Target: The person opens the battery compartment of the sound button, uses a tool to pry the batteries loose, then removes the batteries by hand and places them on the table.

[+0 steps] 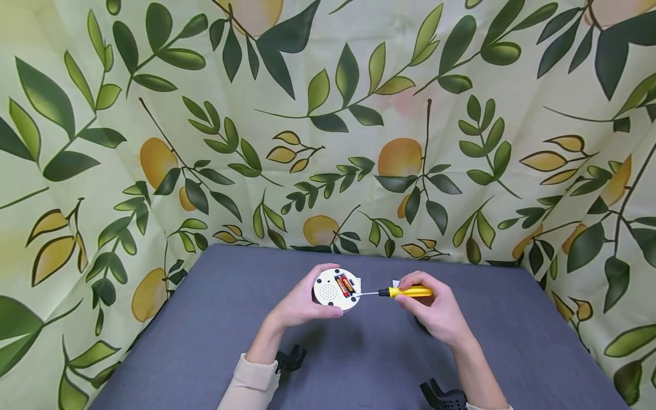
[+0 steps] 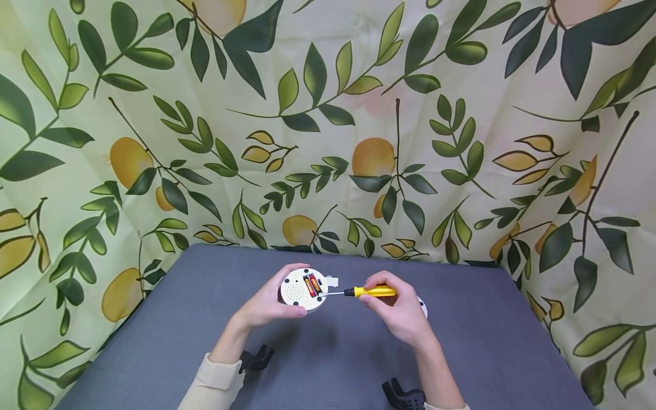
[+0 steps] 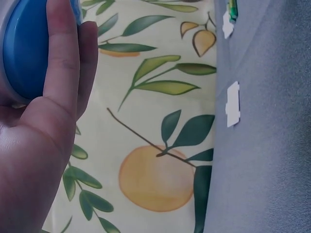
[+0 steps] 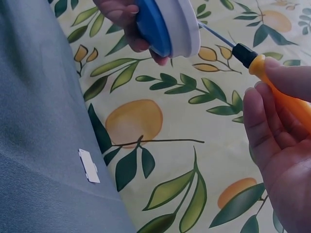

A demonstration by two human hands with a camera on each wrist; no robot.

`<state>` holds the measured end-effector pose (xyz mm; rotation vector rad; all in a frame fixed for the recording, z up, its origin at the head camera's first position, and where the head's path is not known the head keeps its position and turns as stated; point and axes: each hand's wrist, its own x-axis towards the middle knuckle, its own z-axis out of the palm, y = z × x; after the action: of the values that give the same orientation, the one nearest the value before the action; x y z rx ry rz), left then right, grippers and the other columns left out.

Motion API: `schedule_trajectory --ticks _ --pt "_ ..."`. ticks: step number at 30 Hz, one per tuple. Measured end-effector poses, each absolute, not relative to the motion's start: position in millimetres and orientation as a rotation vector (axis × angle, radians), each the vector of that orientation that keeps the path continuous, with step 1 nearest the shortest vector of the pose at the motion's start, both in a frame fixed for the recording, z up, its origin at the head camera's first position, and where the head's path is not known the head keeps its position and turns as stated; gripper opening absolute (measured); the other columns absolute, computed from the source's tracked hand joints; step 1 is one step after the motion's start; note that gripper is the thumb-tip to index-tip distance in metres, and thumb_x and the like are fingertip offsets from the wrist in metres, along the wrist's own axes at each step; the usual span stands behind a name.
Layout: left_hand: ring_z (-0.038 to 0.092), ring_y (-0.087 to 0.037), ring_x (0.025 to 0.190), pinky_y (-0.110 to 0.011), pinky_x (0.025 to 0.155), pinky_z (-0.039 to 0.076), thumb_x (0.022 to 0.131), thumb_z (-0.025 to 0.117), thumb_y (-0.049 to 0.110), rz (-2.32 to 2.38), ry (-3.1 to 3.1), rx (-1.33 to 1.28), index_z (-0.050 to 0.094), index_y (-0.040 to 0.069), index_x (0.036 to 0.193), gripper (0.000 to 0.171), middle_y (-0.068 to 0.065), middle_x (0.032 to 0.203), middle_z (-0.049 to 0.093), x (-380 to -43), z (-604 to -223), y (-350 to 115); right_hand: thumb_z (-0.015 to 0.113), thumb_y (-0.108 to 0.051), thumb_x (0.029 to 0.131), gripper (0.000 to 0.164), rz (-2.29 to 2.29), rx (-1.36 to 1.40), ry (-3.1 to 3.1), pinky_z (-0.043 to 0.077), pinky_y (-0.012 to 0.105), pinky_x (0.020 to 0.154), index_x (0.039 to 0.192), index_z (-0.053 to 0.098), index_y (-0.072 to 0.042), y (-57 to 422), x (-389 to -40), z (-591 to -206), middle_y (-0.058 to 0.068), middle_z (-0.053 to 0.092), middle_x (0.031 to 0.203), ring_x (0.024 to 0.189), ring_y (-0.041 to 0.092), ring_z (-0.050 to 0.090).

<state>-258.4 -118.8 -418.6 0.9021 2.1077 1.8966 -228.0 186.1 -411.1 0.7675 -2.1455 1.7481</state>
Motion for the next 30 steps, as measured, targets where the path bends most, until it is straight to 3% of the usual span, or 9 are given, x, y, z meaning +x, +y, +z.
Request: schedule_trajectory --ticks 5,12,21,30 --pt "0.059 -0.024 0.105 -0.027 0.085 0.052 0.078 0.084 0.009 1.903 2.094 0.89 0.037 0.005 0.149 0.085 -0.017 0.125 0.056 -257.9 -418.4 -118.8 0.075 0.01 0.085 0.022 1.771 0.769 -2.131 0.059 0.031 0.068 0.1 0.066 -0.004 186.8 -228.7 -412.4 0.012 0.061 0.103 0.075 0.023 0.068" --pt "0.061 -0.024 0.103 -0.027 0.084 0.054 0.079 0.083 0.008 1.899 2.064 0.897 0.033 0.0 0.151 0.088 -0.018 0.126 0.055 -257.8 -418.0 -118.3 0.075 0.009 0.086 0.021 1.775 0.756 -2.149 0.06 0.034 0.067 0.1 0.065 -0.003 188.5 -229.2 -411.6 0.013 0.061 0.102 0.073 0.025 0.069" --pt "0.059 -0.025 0.105 -0.029 0.085 0.053 0.079 0.083 0.008 1.885 2.078 0.891 0.035 0.002 0.15 0.086 -0.018 0.126 0.055 -257.6 -418.2 -118.4 0.073 0.007 0.087 0.018 1.775 0.728 -2.167 0.059 0.034 0.064 0.101 0.065 -0.002 188.2 -227.9 -410.1 0.01 0.062 0.092 0.07 0.024 0.067" --pt "0.06 -0.025 0.105 -0.029 0.086 0.053 0.079 0.084 0.01 1.874 2.075 0.899 0.036 0.004 0.15 0.086 -0.017 0.126 0.055 -258.1 -418.1 -117.8 0.07 0.008 0.09 0.014 1.862 0.702 -2.101 0.06 0.034 0.065 0.101 0.064 0.002 189.3 -227.0 -407.7 0.016 0.062 0.092 0.066 0.026 0.067"
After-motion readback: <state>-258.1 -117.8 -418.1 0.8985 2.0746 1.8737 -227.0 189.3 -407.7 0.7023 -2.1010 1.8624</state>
